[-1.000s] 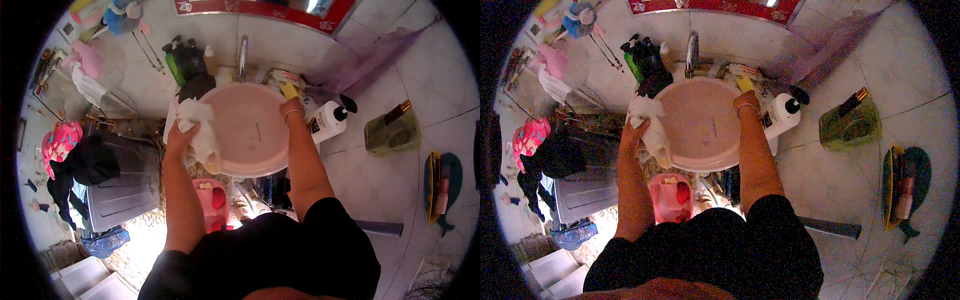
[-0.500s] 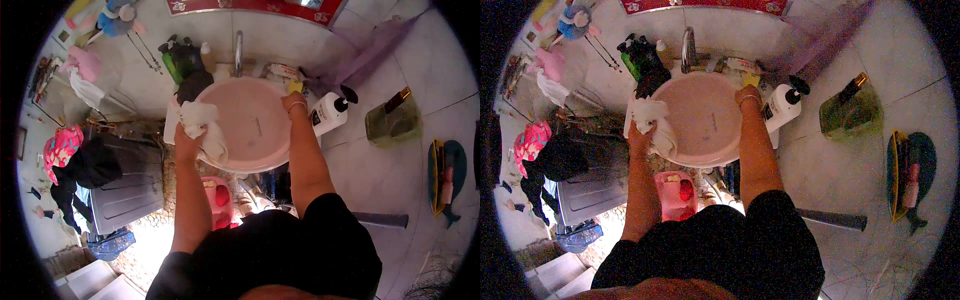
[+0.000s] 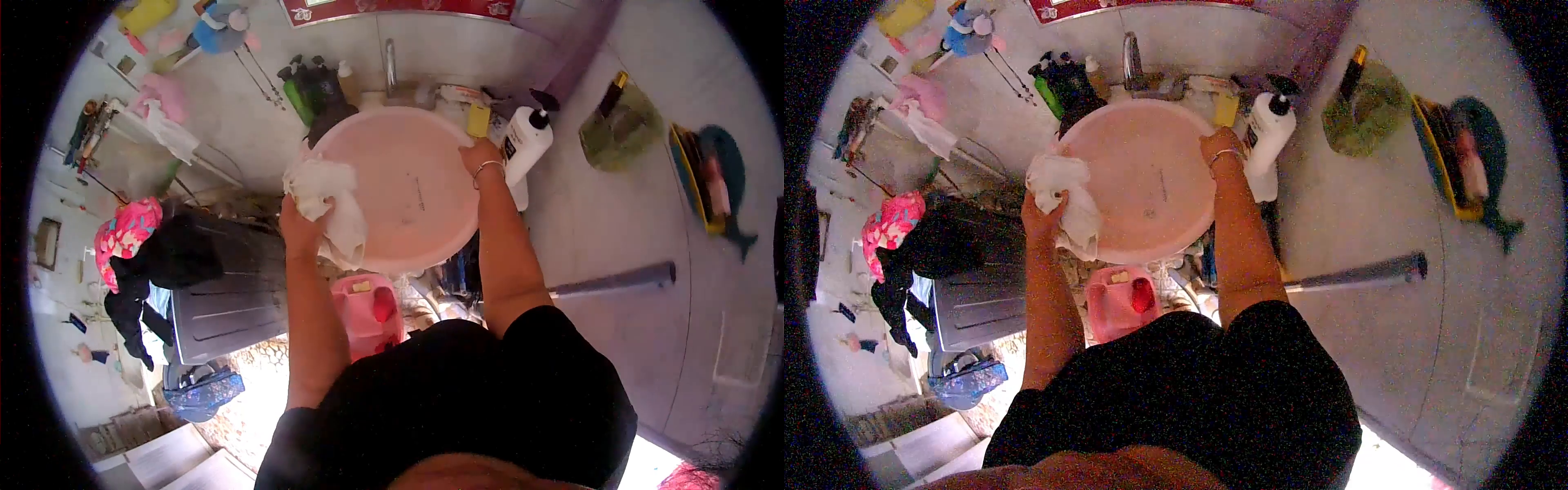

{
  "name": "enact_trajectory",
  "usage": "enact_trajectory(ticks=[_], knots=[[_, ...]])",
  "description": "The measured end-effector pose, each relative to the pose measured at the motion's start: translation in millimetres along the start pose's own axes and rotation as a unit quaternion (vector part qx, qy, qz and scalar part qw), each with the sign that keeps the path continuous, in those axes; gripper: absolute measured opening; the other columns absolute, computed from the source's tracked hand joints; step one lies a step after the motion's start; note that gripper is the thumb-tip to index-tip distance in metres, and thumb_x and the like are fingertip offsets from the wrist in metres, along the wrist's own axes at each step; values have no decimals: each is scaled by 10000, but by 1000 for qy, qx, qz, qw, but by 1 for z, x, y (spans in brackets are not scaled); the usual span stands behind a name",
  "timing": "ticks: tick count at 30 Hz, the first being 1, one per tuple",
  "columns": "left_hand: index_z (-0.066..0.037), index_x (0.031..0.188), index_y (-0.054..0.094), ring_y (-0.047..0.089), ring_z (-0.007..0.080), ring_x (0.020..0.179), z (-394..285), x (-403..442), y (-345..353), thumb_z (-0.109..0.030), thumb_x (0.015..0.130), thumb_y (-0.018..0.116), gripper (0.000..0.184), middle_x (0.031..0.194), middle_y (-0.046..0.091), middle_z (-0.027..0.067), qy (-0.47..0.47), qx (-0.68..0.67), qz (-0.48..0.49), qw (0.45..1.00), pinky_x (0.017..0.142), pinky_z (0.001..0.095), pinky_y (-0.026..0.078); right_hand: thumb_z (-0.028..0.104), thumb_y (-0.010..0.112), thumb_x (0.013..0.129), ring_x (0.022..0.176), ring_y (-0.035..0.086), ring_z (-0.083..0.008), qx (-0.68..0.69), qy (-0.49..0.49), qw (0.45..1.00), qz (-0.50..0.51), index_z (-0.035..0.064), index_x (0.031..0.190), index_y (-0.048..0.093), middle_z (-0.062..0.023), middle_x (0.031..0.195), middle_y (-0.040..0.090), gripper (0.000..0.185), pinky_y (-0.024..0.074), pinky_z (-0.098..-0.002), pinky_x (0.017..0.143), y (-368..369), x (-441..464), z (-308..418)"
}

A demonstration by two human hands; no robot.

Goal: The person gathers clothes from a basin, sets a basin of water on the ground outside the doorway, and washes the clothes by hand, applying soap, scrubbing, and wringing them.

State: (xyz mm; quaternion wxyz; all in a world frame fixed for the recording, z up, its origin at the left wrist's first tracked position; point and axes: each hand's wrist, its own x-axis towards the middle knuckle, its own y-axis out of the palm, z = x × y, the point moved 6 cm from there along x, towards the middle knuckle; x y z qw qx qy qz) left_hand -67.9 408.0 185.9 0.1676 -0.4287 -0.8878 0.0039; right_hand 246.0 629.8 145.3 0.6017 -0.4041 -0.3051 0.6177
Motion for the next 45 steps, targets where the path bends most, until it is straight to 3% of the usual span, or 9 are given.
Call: enact_trajectory(ticks=[3, 5, 6, 8, 21, 29, 37, 43, 45], knots=[[-11, 1032, 540, 594, 204, 836, -19, -24, -22, -158, 610, 767, 501, 937, 616, 113, -4, 51, 7, 999, 744, 311, 468, 331, 615, 739, 923, 587, -334, 95, 3, 995, 16, -62, 1075, 531, -231, 1052, 574, 524, 477, -374, 781, -16, -52, -6], [-5, 1034, 537, 599, 230, 834, -32, -40, -40, -168, 612, 767, 508, 938, 617, 130, 51, 148, 0, 988, 747, 322, 468, 329, 606, 744, 930, 582, -332, -82, -164, 983, -16, -69, 1086, 522, -229, 1051, 575, 531, 472, -368, 794, -25, -87, 2], [-5, 1034, 537, 599, 230, 834, -35, -50, -46, -168, 612, 767, 508, 938, 617, 130, 55, 144, 5, 988, 747, 322, 468, 329, 606, 744, 930, 582, -332, -82, -159, 984, -21, -69, 1086, 522, -229, 1051, 575, 531, 472, -368, 794, -24, -100, -5], [-2, 1039, 534, 596, 246, 845, -55, -74, -61, -182, 609, 771, 523, 945, 613, 145, 51, 134, 12, 990, 752, 335, 465, 313, 591, 748, 939, 573, -335, 132, -23, 990, -34, -72, 1086, 519, -238, 1036, 575, 517, 458, -359, 818, -22, -126, -32], [-13, 1080, 550, 567, 136, 880, -63, -234, -97, -126, 650, 740, 483, 992, 617, 66, -35, 21, 173, 984, 805, 273, 434, 297, 588, 761, 987, 545, -359, 109, 50, 991, -65, -41, 1036, 547, -251, 1028, 569, 438, 437, -369, 854, -24, -351, -156], [11, 1118, 514, 550, 153, 931, -22, -330, -63, -92, 697, 703, 473, 1066, 577, 75, 44, 57, 222, 972, 829, 280, 428, 258, 644, 734, 892, 589, -339, 214, 181, 956, -86, -13, 1008, 550, -221, 917, 612, 397, 457, -369, 790, -5, -445, -262], [16, 1095, 516, 547, 191, 970, -7, -403, -20, -54, 643, 720, 501, 1085, 573, 97, -34, 35, 250, 967, 866, 303, 418, 240, 632, 742, 894, 579, -345, 262, 253, 927, -91, 4, 967, 543, -214, 925, 606, 337, 447, -387, 790, 8, -499, -353], [15, 1098, 516, 530, 186, 981, 9, -439, 25, -49, 661, 698, 478, 1085, 557, 91, 124, 50, 361, 923, 886, 298, 395, 243, 636, 734, 822, 591, -339, 272, 324, 895, -142, 11, 891, 550, -204, 855, 610, 293, 450, -385, 744, 12, -560, -412], [11, 1097, 514, 523, 227, 1005, -7, -455, 44, -83, 633, 726, 518, 1089, 553, 120, 68, 12, 404, 912, 897, 329, 392, 254, 642, 729, 800, 598, -331, 263, 354, 882, -164, 11, 877, 563, -199, 833, 616, 295, 457, -379, 726, 16, -584, -433]])
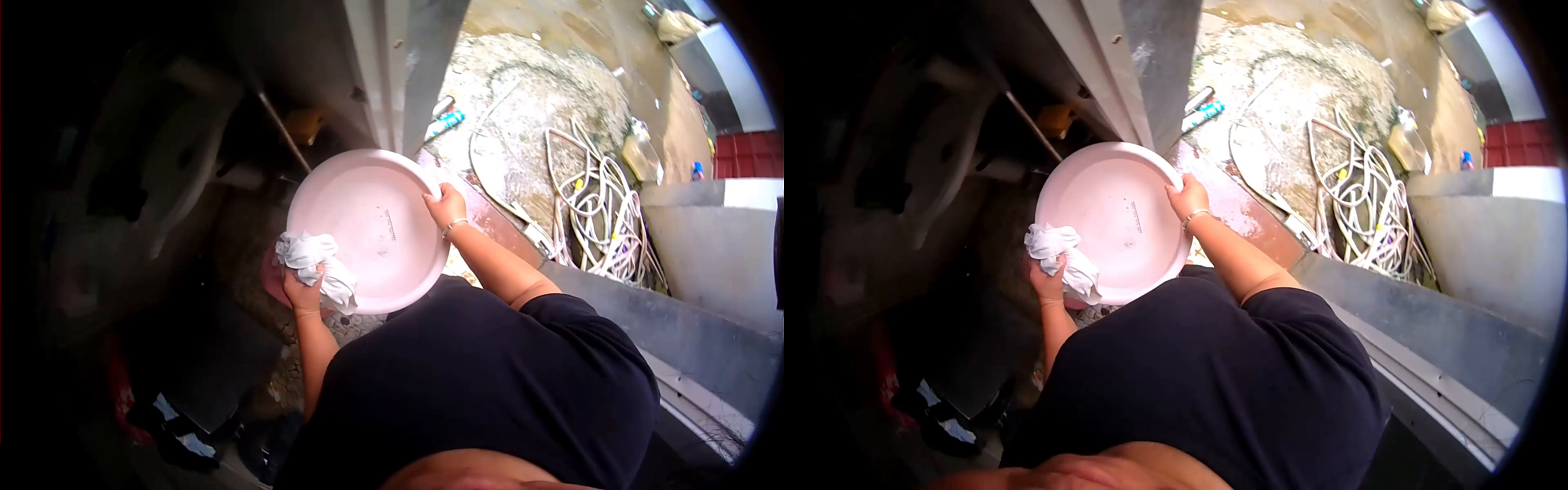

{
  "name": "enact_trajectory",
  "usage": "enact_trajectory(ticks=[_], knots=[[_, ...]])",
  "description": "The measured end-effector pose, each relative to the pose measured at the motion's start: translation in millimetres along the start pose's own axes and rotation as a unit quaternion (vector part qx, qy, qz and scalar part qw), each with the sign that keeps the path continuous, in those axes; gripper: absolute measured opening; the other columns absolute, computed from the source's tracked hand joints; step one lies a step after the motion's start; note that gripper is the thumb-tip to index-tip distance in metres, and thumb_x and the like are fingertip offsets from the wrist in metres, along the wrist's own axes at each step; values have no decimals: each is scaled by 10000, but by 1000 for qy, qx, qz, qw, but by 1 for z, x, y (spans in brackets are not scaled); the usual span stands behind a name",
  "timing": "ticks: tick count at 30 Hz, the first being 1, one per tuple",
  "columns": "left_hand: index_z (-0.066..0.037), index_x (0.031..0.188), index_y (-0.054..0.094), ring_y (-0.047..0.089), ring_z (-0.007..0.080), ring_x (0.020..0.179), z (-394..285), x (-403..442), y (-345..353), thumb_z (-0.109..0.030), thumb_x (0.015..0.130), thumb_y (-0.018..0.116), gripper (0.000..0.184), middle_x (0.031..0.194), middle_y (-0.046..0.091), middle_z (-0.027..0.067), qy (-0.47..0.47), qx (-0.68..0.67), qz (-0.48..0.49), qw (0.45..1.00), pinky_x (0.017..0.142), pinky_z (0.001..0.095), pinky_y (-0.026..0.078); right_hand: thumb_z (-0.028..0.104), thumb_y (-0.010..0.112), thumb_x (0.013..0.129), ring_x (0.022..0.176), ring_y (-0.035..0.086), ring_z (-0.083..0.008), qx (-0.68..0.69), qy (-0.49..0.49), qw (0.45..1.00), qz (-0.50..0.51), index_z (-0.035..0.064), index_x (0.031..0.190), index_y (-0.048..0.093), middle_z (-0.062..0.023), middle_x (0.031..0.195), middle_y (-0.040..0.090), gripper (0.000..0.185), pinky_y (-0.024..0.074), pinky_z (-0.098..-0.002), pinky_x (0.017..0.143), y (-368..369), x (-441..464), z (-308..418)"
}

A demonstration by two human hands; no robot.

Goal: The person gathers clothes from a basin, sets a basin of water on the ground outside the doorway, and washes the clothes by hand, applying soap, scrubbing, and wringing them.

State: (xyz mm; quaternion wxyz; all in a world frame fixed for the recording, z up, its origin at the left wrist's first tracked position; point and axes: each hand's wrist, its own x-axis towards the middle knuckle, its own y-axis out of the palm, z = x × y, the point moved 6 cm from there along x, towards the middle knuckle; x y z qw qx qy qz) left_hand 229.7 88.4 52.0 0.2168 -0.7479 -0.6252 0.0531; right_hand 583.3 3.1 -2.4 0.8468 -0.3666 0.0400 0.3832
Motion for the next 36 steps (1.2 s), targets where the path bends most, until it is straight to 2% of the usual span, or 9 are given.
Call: enact_trajectory(ticks=[2, 7, 18, 21, 28, 30, 31, 33, 36], knots=[[8, 1096, 513, 517, 268, 1029, 4, 2, 19, -117, 605, 753, 560, 1093, 548, 148, -34, -56, 42, 997, 909, 360, 389, 257, 644, 729, 800, 601, -327, 4, 19, 1000, -17, 11, 882, 565, -194, 836, 619, 301, 458, -376, 726, -11, -6, -30], [41, 1086, 501, 511, 262, 1022, -11, 4, 57, -124, 592, 780, 590, 1087, 498, 140, 45, 4, 129, 991, 888, 334, 399, 255, 679, 713, 704, 615, -255, 10, 58, 991, -120, 17, 834, 583, -149, 771, 630, 283, 470, -339, 673, -38, -31, -76], [-10, 1038, 541, 534, 358, 906, -30, -7, 168, -240, 595, 765, 547, 977, 547, 179, 95, 89, 209, 969, 812, 403, 433, 264, 679, 711, 733, 617, -275, -14, 99, 982, -160, 1, 827, 605, -170, 792, 627, 297, 466, -346, 678, -98, -13, -177], [7, 1049, 522, 520, 357, 929, -26, -17, 207, -248, 550, 788, 620, 1014, 520, 189, 30, 107, 236, 965, 830, 389, 432, 282, 669, 711, 731, 607, -325, 1, 130, 983, -131, 11, 805, 586, -196, 768, 618, 299, 461, -377, 672, -118, 5, -209], [6, 1012, 534, 529, 354, 886, -43, -35, 298, -235, 562, 780, 567, 951, 531, 176, 89, 71, 155, 981, 783, 393, 445, 257, 668, 722, 670, 605, -269, 29, 114, 986, -120, 8, 794, 581, -161, 733, 620, 274, 464, -361, 628, -166, 80, -259], [8, 1017, 532, 528, 356, 900, -17, -45, 325, -235, 564, 777, 569, 968, 530, 181, 29, 95, 170, 980, 796, 392, 443, 230, 675, 725, 631, 591, -224, -18, 72, 988, -132, -5, 791, 577, -139, 711, 618, 263, 460, -334, 613, -174, 105, -276], [11, 1022, 531, 527, 358, 915, 1, -45, 342, -234, 567, 773, 570, 985, 529, 186, -9, 112, 187, 976, 809, 391, 440, 278, 661, 723, 677, 601, -327, -12, 55, 989, -138, 10, 763, 569, -188, 726, 610, 287, 461, -387, 635, -172, 122, -293], [13, 1031, 530, 526, 360, 929, 9, -45, 370, -239, 568, 767, 578, 998, 527, 192, -3, 89, 175, 981, 820, 383, 439, 262, 670, 718, 682, 605, -314, -14, 51, 988, -145, 4, 763, 570, -184, 733, 615, 280, 464, -378, 643, -171, 146, -315], [10, 1023, 538, 533, 361, 914, 34, -45, 409, -266, 558, 767, 587, 988, 519, 185, 85, 88, 178, 976, 808, 380, 448, 254, 676, 718, 681, 609, -277, -17, 76, 984, -161, 1, 774, 575, -168, 745, 624, 278, 467, -356, 652, -165, 166, -344]])
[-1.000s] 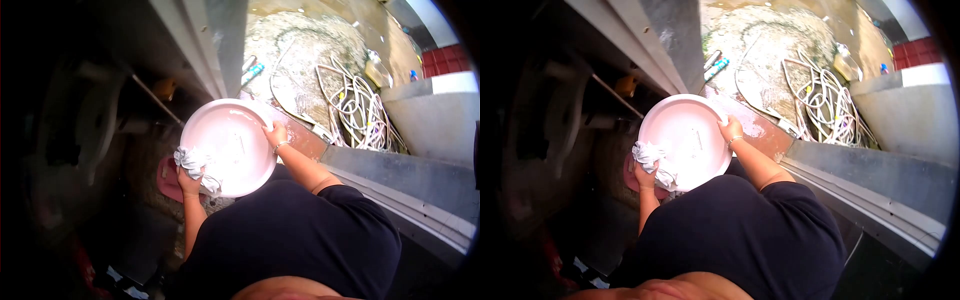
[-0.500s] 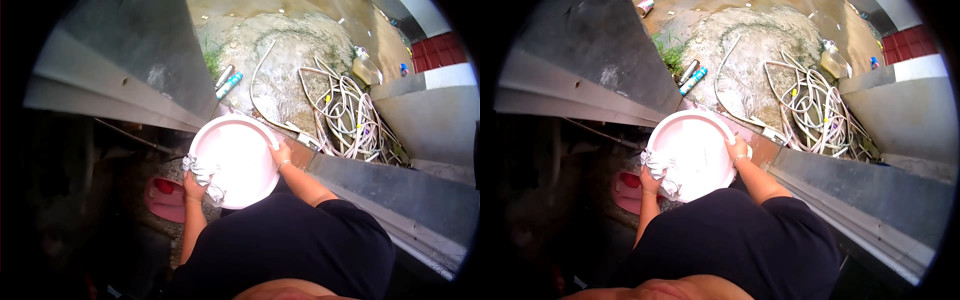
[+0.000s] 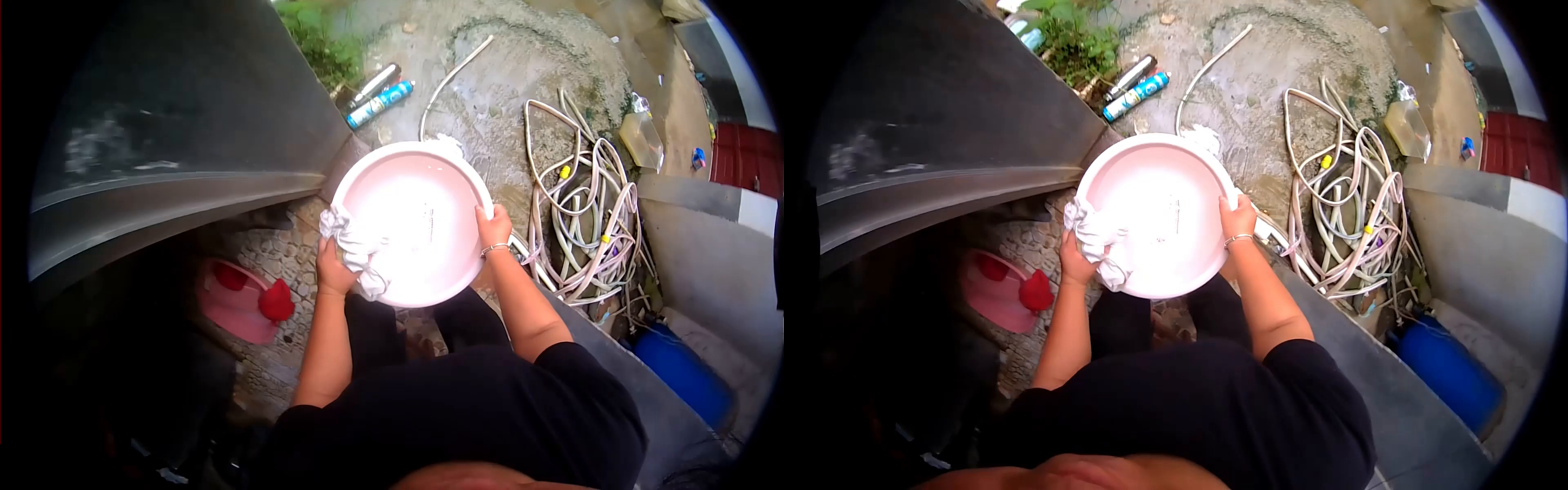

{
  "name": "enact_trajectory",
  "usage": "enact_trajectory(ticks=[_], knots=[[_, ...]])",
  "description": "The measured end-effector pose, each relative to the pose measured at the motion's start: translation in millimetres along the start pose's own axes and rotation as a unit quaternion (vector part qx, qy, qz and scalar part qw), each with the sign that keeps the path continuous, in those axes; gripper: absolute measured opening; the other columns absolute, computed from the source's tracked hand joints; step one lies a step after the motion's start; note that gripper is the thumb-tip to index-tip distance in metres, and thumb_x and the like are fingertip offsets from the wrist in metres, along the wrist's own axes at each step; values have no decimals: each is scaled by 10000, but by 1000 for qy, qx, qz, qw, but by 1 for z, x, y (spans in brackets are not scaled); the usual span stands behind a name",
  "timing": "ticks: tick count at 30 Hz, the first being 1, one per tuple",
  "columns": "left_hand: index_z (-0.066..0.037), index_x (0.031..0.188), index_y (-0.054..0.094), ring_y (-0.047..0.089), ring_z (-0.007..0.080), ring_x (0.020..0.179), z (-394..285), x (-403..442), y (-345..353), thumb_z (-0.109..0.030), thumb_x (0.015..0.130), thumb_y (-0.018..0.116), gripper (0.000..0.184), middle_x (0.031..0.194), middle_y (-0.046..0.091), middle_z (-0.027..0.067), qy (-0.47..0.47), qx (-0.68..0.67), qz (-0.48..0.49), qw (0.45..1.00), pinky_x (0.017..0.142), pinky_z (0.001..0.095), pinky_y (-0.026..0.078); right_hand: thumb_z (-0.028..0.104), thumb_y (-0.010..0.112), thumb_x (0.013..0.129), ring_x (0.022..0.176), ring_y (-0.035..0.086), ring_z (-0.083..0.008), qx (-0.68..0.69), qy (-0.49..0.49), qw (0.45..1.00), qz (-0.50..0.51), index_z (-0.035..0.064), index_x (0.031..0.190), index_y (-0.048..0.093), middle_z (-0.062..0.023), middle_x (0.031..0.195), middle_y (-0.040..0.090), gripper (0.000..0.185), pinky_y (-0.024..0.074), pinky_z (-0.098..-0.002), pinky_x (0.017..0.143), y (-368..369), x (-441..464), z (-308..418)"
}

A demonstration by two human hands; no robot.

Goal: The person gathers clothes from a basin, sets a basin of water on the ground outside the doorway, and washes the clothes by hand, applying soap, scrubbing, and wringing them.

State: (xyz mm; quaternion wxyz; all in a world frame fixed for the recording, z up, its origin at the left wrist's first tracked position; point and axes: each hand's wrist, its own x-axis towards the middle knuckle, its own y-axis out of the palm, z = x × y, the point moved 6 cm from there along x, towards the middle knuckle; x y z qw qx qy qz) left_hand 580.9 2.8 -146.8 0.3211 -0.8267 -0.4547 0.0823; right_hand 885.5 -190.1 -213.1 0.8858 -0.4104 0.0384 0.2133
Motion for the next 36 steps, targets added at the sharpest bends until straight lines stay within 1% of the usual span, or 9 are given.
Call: enact_trajectory(ticks=[5, 8, 10, 13, 20, 26, 30, 32, 36], knots=[[5, 1017, 545, 529, 348, 954, 65, 14, 65, -280, 556, 766, 586, 1039, 515, 184, -45, 29, 57, 997, 819, 369, 447, 262, 669, 730, 657, 594, -255, 0, 38, 999, -10, -2, 772, 573, -150, 738, 621, 284, 463, -340, 644, 64, 40, -76], [-3, 1040, 537, 530, 337, 967, 86, 16, 92, -277, 553, 767, 604, 1050, 509, 176, -2, 11, 53, 999, 839, 358, 444, 271, 671, 728, 662, 594, -227, 17, 55, 998, -9, 2, 772, 583, -142, 748, 622, 287, 461, -337, 650, 101, 54, -117], [-5, 1046, 536, 529, 338, 969, 118, 15, 112, -274, 554, 766, 606, 1055, 507, 177, -20, 14, 61, 998, 841, 358, 443, 277, 670, 731, 643, 588, -211, 1, 39, 999, -28, 5, 777, 594, -129, 728, 622, 286, 463, -336, 644, 127, 63, -134], [-10, 1049, 536, 527, 341, 972, 167, 7, 140, -268, 554, 766, 603, 1053, 508, 179, -57, 15, 82, 995, 841, 360, 443, 285, 675, 726, 639, 591, -222, 9, 77, 997, 4, 9, 776, 594, -130, 716, 623, 292, 465, -336, 641, 167, 72, -159], [-17, 1056, 546, 543, 336, 930, 247, -12, 191, -230, 588, 768, 559, 998, 546, 167, -96, 17, 70, 993, 833, 364, 438, 301, 655, 743, 642, 590, -261, -4, 73, 997, 13, -2, 756, 575, -164, 709, 610, 313, 455, -356, 628, 235, 86, -214], [-16, 1037, 549, 544, 337, 910, 271, -18, 207, -240, 590, 770, 546, 998, 547, 170, -44, 25, 11, 999, 816, 367, 442, 305, 645, 755, 627, 578, -259, 16, 66, 998, -5, 3, 753, 572, -158, 701, 606, 311, 450, -350, 621, 250, 90, -220], [-22, 1013, 559, 542, 337, 917, 274, -13, 204, -246, 591, 773, 523, 981, 555, 169, -46, 36, 17, 998, 807, 369, 444, 312, 636, 762, 664, 595, -265, 36, 64, 997, -2, 13, 815, 594, -159, 738, 621, 306, 455, -349, 644, 250, 85, -221], [-29, 1030, 549, 531, 350, 907, 289, -8, 208, -286, 551, 788, 593, 988, 548, 178, -107, 23, 79, 991, 821, 385, 439, 314, 633, 762, 704, 605, -274, 27, 68, 997, 15, 15, 859, 598, -166, 769, 626, 316, 459, -353, 673, 249, 89, -219], [-34, 1012, 564, 538, 349, 904, 291, 7, 200, -293, 545, 794, 581, 959, 575, 193, -110, 11, 105, 988, 803, 386, 444, 322, 626, 759, 832, 613, -297, -51, 103, 989, 93, 22, 980, 595, -182, 884, 631, 373, 464, -364, 767, 249, 97, -226]])
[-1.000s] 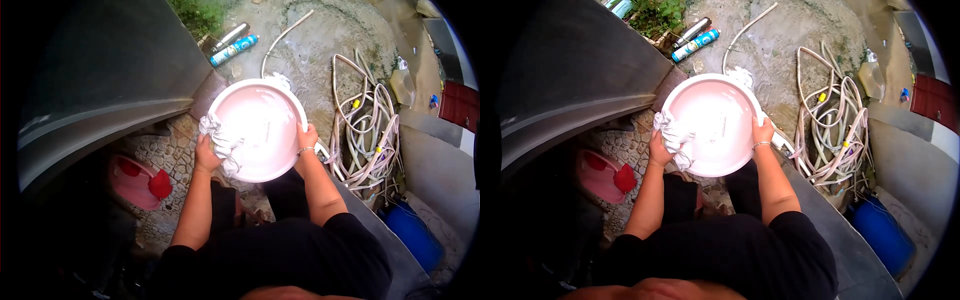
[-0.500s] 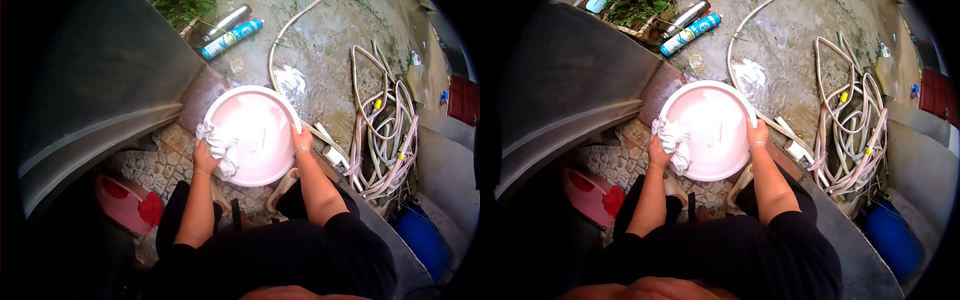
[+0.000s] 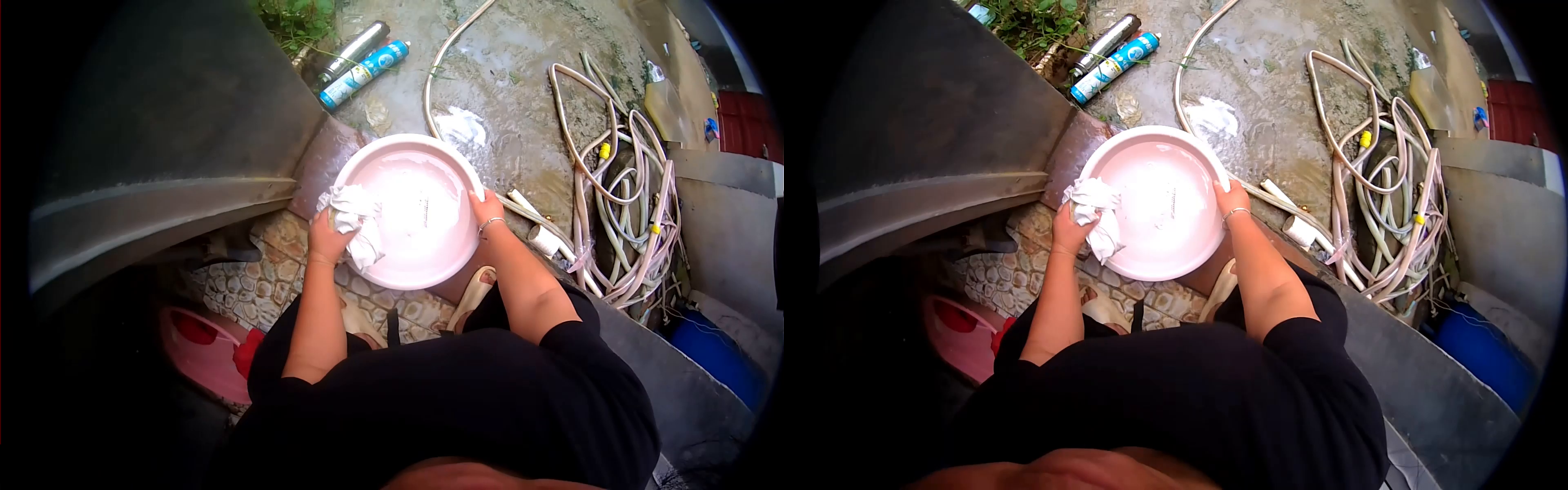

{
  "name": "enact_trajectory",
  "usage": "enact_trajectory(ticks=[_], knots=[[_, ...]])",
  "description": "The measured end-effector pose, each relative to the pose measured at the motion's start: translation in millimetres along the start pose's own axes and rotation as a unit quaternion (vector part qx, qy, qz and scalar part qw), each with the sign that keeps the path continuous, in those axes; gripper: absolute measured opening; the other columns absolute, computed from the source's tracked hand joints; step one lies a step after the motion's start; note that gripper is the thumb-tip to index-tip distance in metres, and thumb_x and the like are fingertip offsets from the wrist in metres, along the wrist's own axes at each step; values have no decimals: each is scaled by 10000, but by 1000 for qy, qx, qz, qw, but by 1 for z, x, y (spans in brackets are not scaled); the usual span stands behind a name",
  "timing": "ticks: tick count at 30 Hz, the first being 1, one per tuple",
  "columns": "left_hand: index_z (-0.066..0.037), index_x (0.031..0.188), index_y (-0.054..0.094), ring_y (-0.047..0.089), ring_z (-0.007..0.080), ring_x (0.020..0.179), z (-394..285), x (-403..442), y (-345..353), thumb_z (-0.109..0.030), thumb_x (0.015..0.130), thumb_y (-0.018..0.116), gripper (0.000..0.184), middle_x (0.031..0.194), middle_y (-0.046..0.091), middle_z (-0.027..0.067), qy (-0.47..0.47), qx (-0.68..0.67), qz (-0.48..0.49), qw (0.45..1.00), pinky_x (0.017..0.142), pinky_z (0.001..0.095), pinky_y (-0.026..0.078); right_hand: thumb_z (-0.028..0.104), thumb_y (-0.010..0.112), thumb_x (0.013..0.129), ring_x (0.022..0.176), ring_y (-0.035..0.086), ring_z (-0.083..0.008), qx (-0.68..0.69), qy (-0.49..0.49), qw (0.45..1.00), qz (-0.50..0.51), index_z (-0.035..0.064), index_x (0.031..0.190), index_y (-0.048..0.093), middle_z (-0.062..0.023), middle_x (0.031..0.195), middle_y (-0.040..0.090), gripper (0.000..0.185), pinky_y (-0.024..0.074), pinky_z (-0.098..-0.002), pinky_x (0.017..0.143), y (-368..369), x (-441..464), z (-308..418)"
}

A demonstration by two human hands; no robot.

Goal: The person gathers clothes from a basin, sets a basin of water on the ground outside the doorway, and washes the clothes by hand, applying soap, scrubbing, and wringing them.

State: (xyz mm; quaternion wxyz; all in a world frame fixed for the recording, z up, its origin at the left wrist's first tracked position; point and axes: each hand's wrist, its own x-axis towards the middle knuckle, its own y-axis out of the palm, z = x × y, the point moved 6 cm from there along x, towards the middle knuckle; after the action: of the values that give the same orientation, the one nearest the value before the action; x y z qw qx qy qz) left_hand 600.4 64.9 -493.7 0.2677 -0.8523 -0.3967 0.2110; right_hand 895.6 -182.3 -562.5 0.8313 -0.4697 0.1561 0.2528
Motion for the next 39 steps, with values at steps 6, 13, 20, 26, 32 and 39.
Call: enact_trajectory(ticks=[6, 13, 20, 26, 32, 39], knots=[[-38, 1008, 568, 557, 319, 921, -39, 1, -29, -241, 553, 792, 546, 977, 593, 165, 16, -69, -6, 997, 807, 373, 450, 328, 629, 729, 894, 599, -291, -29, -64, 997, -45, 20, 1021, 590, -168, 960, 624, 427, 457, -349, 808, -16, -10, -1], [-72, 1047, 581, 573, 289, 885, -97, -12, -44, -305, 570, 784, 568, 950, 601, 139, 159, -2, -20, 987, 834, 355, 445, 264, 628, 766, 820, 607, -178, 49, -113, 989, 86, 13, 964, 629, -109, 900, 652, 320, 460, -285, 771, -26, -27, 4], [-56, 1084, 563, 551, 306, 934, -144, -28, -63, -386, 519, 792, 693, 1018, 547, 186, 80, 6, 23, 996, 841, 341, 438, 298, 568, 844, 677, 534, -66, 136, -60, 963, 223, 74, 1047, 566, 14, 851, 598, 303, 417, -196, 572, -53, -115, 37], [-55, 1050, 570, 543, 325, 927, -179, -50, -90, -446, 525, 772, 685, 994, 542, 200, 107, -4, 27, 994, 831, 346, 434, 269, 557, 856, 671, 549, -69, 165, -84, 953, 238, 72, 1068, 555, -2, 881, 600, 290, 422, -187, 572, -91, -152, 40], [-55, 1043, 570, 542, 331, 927, -190, -83, -141, -467, 516, 771, 698, 988, 547, 198, 167, 21, -82, 982, 838, 356, 435, 189, 536, 871, 693, 547, -60, 180, -187, 937, 235, 63, 1076, 556, -2, 898, 605, 241, 431, -179, 619, -150, -201, 76], [-57, 1074, 560, 544, 320, 943, -192, -111, -179, -468, 529, 761, 712, 1001, 554, 185, 140, 50, -129, 980, 845, 351, 438, 151, 532, 875, 755, 542, -66, 170, -241, 917, 269, 45, 1121, 527, -11, 941, 594, 268, 436, -197, 700, -195, -252, 83]])
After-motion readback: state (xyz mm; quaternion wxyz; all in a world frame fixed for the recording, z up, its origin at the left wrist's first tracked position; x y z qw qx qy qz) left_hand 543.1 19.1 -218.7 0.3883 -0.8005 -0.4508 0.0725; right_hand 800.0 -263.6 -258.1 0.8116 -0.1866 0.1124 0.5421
